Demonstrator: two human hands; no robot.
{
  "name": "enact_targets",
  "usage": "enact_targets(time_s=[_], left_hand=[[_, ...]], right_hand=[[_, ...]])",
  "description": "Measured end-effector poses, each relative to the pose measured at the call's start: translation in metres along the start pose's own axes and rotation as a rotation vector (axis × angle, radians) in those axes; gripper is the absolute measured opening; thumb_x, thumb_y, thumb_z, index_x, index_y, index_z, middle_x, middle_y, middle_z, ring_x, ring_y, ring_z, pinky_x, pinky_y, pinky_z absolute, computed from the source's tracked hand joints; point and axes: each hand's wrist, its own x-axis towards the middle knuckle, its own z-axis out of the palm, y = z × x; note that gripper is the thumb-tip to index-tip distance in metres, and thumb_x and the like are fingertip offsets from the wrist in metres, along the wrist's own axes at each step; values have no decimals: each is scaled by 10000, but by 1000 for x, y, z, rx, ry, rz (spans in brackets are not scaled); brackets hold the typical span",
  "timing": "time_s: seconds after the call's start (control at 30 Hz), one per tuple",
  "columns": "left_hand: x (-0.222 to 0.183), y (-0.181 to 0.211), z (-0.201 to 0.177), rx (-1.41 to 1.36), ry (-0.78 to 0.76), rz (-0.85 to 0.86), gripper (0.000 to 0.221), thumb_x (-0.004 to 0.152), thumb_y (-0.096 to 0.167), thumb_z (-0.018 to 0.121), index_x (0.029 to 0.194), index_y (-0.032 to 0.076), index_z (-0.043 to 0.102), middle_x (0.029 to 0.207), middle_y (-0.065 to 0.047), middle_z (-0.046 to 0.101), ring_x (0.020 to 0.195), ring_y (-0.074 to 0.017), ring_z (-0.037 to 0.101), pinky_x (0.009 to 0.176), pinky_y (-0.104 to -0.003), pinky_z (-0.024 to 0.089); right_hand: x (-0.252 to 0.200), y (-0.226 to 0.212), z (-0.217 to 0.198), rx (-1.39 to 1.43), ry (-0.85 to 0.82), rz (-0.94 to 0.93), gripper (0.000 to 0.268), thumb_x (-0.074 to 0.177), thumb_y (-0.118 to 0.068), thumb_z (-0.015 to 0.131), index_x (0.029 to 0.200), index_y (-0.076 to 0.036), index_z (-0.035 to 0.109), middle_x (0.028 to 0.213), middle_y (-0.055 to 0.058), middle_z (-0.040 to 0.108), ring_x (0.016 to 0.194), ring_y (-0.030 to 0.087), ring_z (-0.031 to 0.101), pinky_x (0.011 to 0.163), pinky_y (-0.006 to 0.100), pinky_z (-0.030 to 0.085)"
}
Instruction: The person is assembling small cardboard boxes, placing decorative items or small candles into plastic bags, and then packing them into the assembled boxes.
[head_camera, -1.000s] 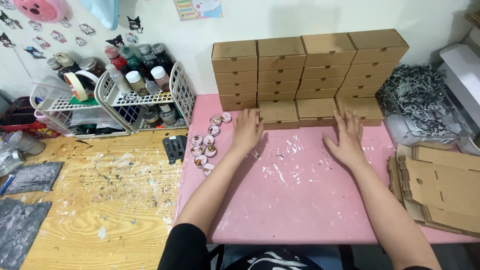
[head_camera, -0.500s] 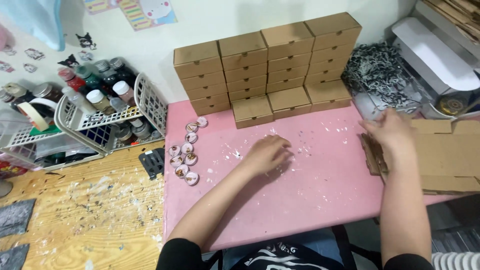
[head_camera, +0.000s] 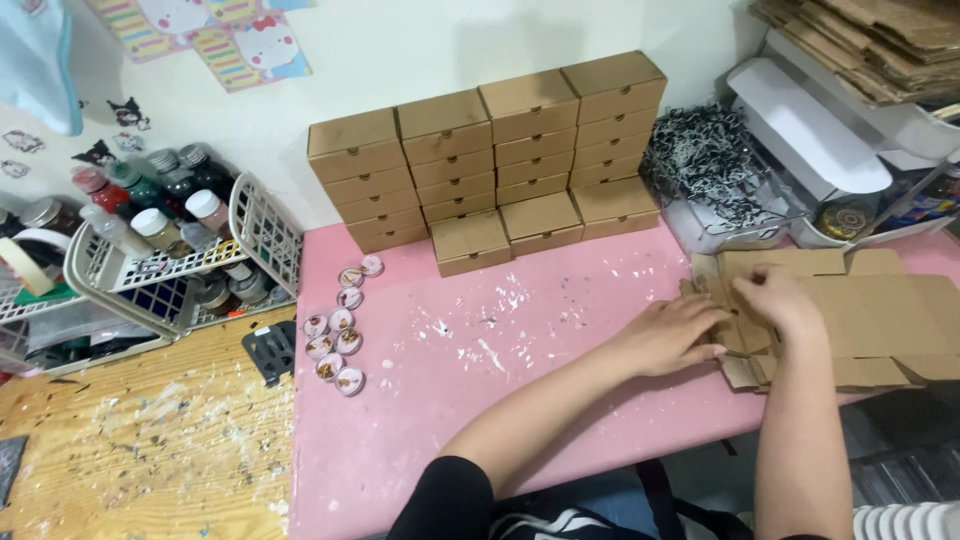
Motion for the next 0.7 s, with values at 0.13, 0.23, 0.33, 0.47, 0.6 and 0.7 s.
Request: enact_targets(time_s=[0.13,0.23,0.33,0.47,0.6,0.7], left_hand=[[1,15,9,64,-140,-119,594,984,587,420,1417,214,581,1540,-58,517,1431,-277,445,1071,-536,432],[6,14,15,49,-140,-172,590,1024,587,401,1470,235,560,1560,-24,524,1452,-254,432,1073,-501,433],[6,8,5,16,-174,-190,609,1012,554,361,1469,188,527,1531,-56,500,1432,-276,398,1055,-541,389],[-10,12,-90,-366,-47,-227,413,1078,245,409,1437,63,500,1528,-218,476,1390,-353,438,1097,-538,400],[-84,-56,-118,-633,325,-329,805,1021,6,508,1650,99,14,1645,-282,280,1530,-395,344,1250,-477,376],[-121,-40,-201,-776,204,-754,1112,860,-23,585,1559,251,-236,1692,-159,-171,1527,-355,107,1114,-495,438]], right_hand=[[-40,-21,-19,85,249,-119,338,1028,-274,652,1138,30,751,994,292,727,980,431,706,877,478,555],[-87,-73,-58,105,479,-242,335,1096,-261,634,1107,63,715,1044,285,704,963,407,687,865,479,543],[-139,-148,-76,144,512,-109,350,1142,-296,587,1145,35,700,996,241,719,896,343,702,848,464,548],[-167,-215,-56,273,723,-792,215,1123,-173,569,1137,8,685,1225,181,713,1113,296,702,946,408,578],[-147,-230,-2,279,440,-1092,167,1054,-93,546,1125,-29,683,1310,167,697,1220,299,702,992,381,613],[-134,-235,34,138,271,-1341,124,1050,-173,638,1115,-71,662,1362,145,695,1281,303,681,1006,376,554]])
